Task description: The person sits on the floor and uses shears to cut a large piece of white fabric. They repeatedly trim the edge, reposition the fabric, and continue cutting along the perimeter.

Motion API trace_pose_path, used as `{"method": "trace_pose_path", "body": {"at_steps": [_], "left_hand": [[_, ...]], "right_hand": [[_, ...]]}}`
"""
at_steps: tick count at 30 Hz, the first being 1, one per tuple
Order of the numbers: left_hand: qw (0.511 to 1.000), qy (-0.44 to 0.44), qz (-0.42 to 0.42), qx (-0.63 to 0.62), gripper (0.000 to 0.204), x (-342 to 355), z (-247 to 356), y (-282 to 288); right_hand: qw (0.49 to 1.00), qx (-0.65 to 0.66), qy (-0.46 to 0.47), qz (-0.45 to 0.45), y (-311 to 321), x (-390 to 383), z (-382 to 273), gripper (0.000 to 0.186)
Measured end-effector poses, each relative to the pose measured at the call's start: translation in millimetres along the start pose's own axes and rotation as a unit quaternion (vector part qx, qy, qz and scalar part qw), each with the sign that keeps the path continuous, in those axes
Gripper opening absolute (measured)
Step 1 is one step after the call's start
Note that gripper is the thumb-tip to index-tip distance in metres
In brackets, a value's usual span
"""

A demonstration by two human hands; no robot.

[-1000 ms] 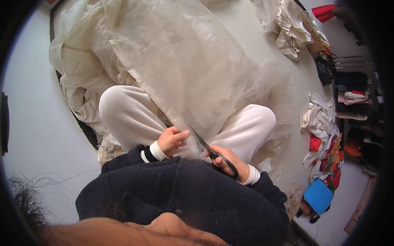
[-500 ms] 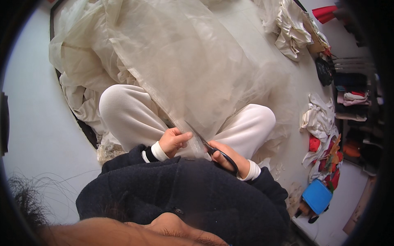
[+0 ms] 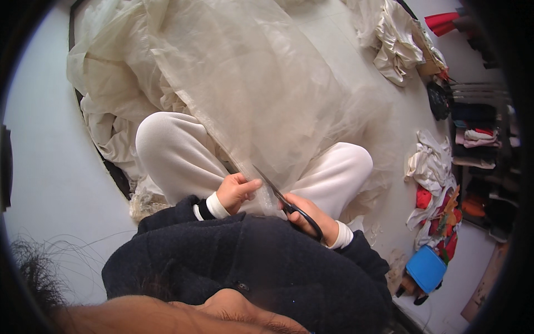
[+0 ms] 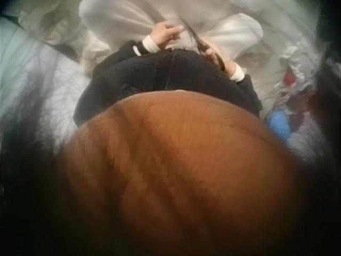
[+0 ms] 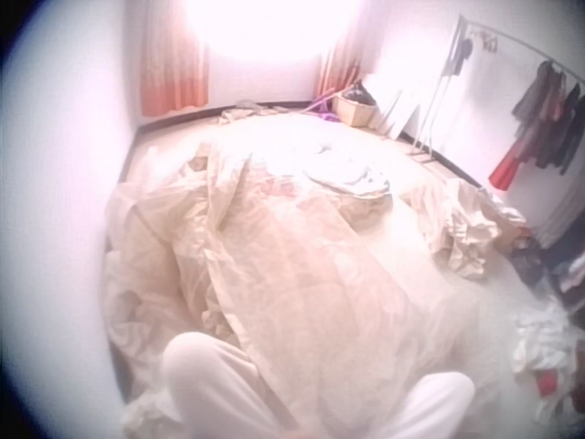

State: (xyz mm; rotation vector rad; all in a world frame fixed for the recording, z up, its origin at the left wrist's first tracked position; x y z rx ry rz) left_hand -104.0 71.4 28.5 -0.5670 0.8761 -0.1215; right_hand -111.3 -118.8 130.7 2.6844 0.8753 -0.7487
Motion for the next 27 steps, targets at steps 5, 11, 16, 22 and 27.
{"method": "trace_pose_path", "body": {"at_steps": [5,11,16,22,27], "left_hand": [[0.999,0.026,0.026,-0.016,0.013,5,0,9],[0.999,0.037,-0.019,-0.002,0.013,4,0,7],[0.999,0.031,-0.013,-0.013,0.013,3,2,6],[0.999,0.023,-0.020,0.045,0.016,2,2,5],[0.998,-0.003,0.004,0.065,0.021,-3,8,4]], "right_hand": [[0.999,0.047,-0.016,0.004,-4,-7,-1,0.091],[0.999,0.028,-0.029,0.013,-2,-7,-3,0.090],[0.998,0.050,-0.033,0.001,-3,-3,5,0.088],[1.000,0.018,0.013,0.003,-3,3,2,0.085],[1.000,-0.011,0.019,-0.013,-2,4,-5,0.084]]}}
Point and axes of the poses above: each hand's wrist, its own x-axis towards the middle knuckle, its own y-axis out of the back of the hand, z = x × y, the point moved 2 cm from there along x, towards the middle knuckle, and after that the axes turned 9 degrees about z, right-handed, at the moved point
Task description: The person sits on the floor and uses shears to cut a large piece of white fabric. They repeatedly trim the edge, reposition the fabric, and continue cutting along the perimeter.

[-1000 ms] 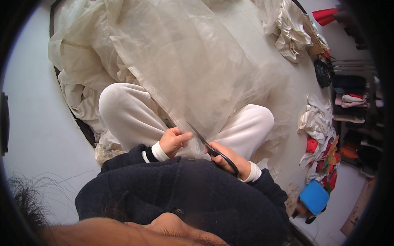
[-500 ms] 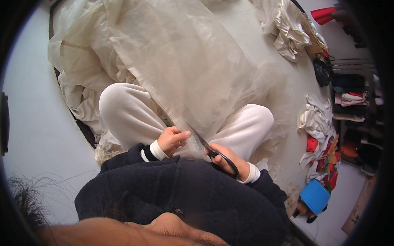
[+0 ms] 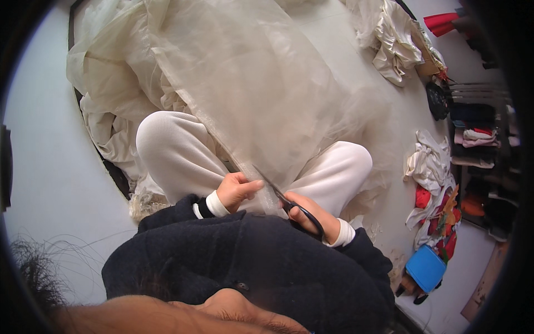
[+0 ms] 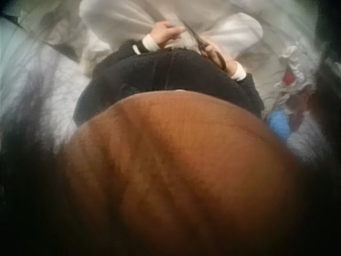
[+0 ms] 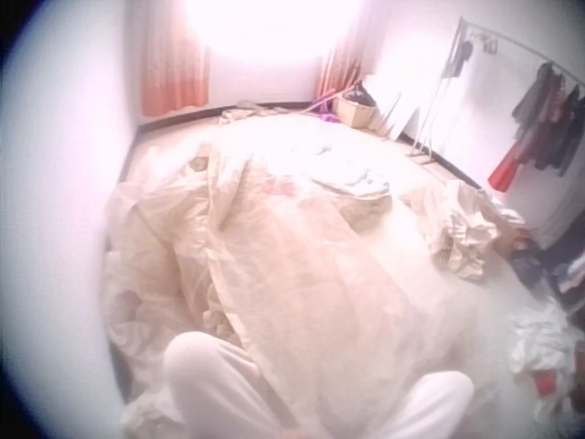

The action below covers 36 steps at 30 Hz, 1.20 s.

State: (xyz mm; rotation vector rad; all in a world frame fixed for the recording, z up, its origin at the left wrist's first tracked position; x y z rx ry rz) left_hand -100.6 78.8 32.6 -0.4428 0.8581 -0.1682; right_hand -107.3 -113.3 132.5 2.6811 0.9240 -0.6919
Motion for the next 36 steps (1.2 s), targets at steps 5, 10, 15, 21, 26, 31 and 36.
{"method": "trace_pose_path", "body": {"at_steps": [5,10,15,21,26,31,36], "left_hand": [[1.000,-0.007,-0.002,-0.029,0.019,1,3,-1],[1.000,0.003,-0.011,-0.018,0.018,2,2,1],[1.000,-0.002,-0.014,-0.005,0.018,1,1,2],[0.999,0.004,-0.034,0.015,0.016,2,1,3],[1.000,0.011,0.000,-0.028,0.016,5,-2,0],[0.999,0.014,-0.027,0.011,0.027,6,-2,0],[0.998,0.012,-0.044,0.045,0.028,6,1,4]], "right_hand": [[1.000,0.014,-0.014,0.011,2,-7,-5,0.083],[0.999,0.001,-0.031,0.025,0,-7,-5,0.084],[1.000,-0.004,-0.024,0.016,2,-11,-8,0.083],[0.996,0.027,-0.068,0.044,-5,-5,-3,0.089],[0.995,-0.089,-0.007,0.049,2,-11,-6,0.083],[0.991,-0.128,0.024,0.044,0,-5,-7,0.081],[0.996,-0.080,0.022,0.043,-3,-1,-6,0.077]]}}
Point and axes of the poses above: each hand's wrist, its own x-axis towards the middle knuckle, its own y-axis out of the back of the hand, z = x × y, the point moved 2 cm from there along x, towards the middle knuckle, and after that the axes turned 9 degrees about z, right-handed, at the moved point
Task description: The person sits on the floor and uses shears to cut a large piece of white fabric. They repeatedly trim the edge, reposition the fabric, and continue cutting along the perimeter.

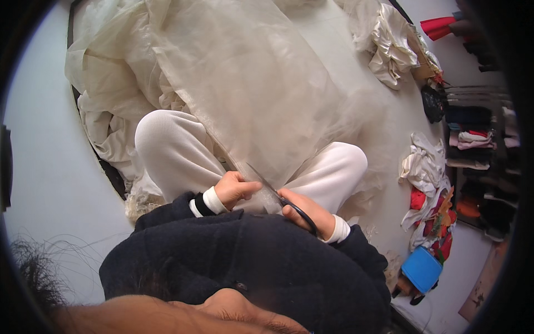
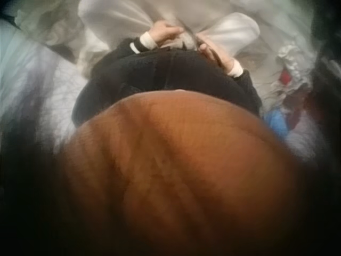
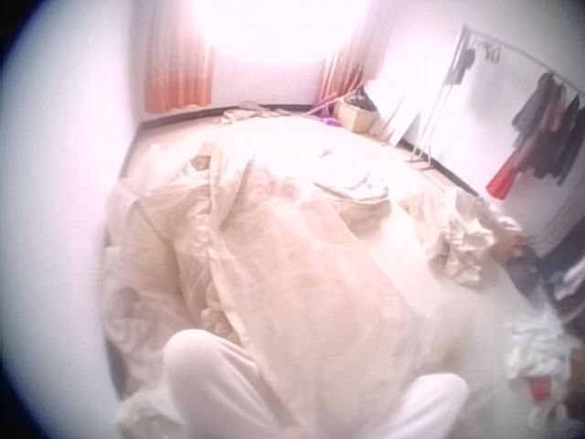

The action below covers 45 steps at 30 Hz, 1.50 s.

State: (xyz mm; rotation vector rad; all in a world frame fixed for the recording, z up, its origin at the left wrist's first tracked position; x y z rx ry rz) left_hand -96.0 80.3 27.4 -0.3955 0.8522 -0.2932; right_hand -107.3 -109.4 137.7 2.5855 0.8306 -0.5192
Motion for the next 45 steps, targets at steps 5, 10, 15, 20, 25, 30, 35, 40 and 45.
{"method": "trace_pose_path", "body": {"at_steps": [5,10,15,20,25,30,35,40,45], "left_hand": [[1.000,0.011,0.012,-0.005,0.028,-1,-5,0],[1.000,0.005,-0.025,-0.011,0.028,1,-8,-3],[0.998,0.006,-0.066,-0.012,0.027,-3,-7,-4],[0.997,0.041,-0.054,0.041,0.027,-10,0,-5],[0.998,0.029,-0.060,0.018,0.026,-17,7,-12],[0.995,0.055,-0.050,0.064,0.029,-17,6,-8],[0.996,0.027,-0.089,0.016,0.024,-17,3,-14],[0.993,-0.001,-0.117,-0.010,0.023,-24,6,-15],[0.991,-0.020,-0.131,-0.033,0.026,-24,5,-20]], "right_hand": [[0.997,0.059,-0.044,-0.033,1,-7,3,0.087],[1.000,0.016,0.004,-0.017,0,2,5,0.075],[1.000,-0.002,0.011,-0.020,3,4,1,0.074],[0.998,0.022,-0.011,-0.050,3,14,1,0.074],[0.999,-0.019,0.027,-0.008,4,20,2,0.074],[0.999,-0.022,0.023,-0.028,2,32,4,0.077],[0.998,-0.012,0.059,-0.019,1,35,-1,0.080],[0.999,0.014,-0.036,-0.013,-4,37,1,0.094],[0.998,0.010,0.046,-0.037,1,46,2,0.082]]}}
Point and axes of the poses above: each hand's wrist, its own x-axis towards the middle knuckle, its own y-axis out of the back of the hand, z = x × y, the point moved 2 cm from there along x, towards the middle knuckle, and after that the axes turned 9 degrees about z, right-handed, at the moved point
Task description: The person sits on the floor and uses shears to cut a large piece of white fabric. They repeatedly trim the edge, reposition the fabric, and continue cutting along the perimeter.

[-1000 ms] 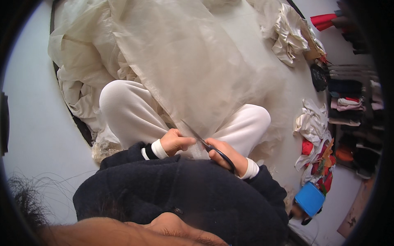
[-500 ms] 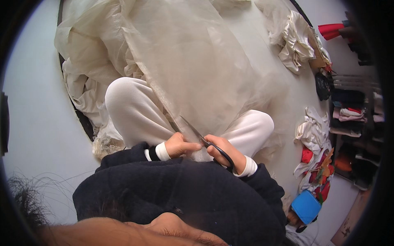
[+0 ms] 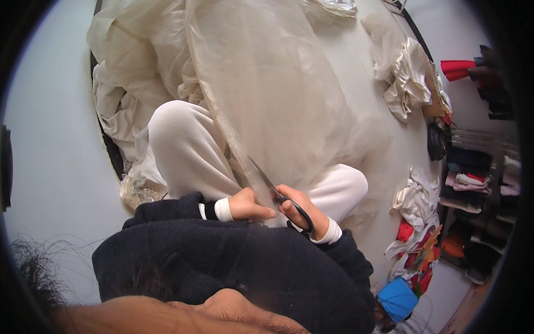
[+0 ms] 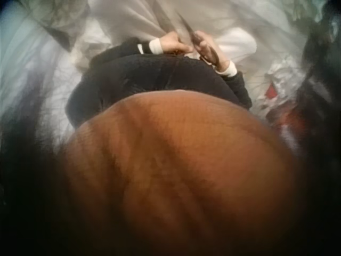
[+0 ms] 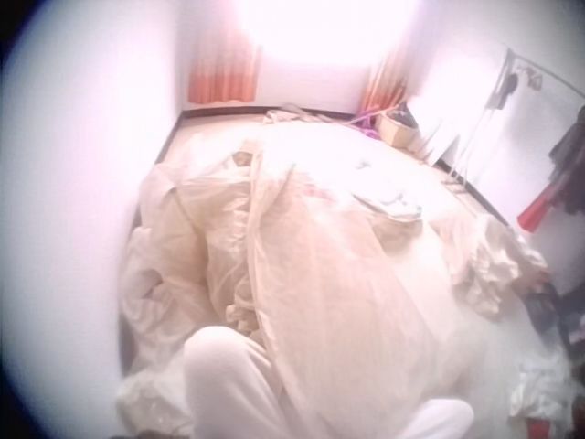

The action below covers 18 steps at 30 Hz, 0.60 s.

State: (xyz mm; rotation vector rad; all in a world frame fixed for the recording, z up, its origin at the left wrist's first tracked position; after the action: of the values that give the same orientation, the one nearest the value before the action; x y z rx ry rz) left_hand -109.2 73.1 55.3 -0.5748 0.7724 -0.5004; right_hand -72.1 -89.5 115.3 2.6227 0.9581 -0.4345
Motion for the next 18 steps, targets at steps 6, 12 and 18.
{"method": "trace_pose_path", "body": {"at_steps": [6,12,18], "left_hand": [[1.000,-0.003,-0.003,0.028,0.033,2,-3,3],[0.999,-0.031,0.002,0.015,0.038,4,-1,-1],[0.999,-0.034,-0.001,0.021,0.034,3,4,1]], "right_hand": [[1.000,0.000,-0.029,-0.008,0,4,8,0.082],[1.000,0.005,-0.020,-0.005,-1,11,6,0.082],[1.000,-0.005,-0.023,-0.009,-1,20,1,0.083]]}}
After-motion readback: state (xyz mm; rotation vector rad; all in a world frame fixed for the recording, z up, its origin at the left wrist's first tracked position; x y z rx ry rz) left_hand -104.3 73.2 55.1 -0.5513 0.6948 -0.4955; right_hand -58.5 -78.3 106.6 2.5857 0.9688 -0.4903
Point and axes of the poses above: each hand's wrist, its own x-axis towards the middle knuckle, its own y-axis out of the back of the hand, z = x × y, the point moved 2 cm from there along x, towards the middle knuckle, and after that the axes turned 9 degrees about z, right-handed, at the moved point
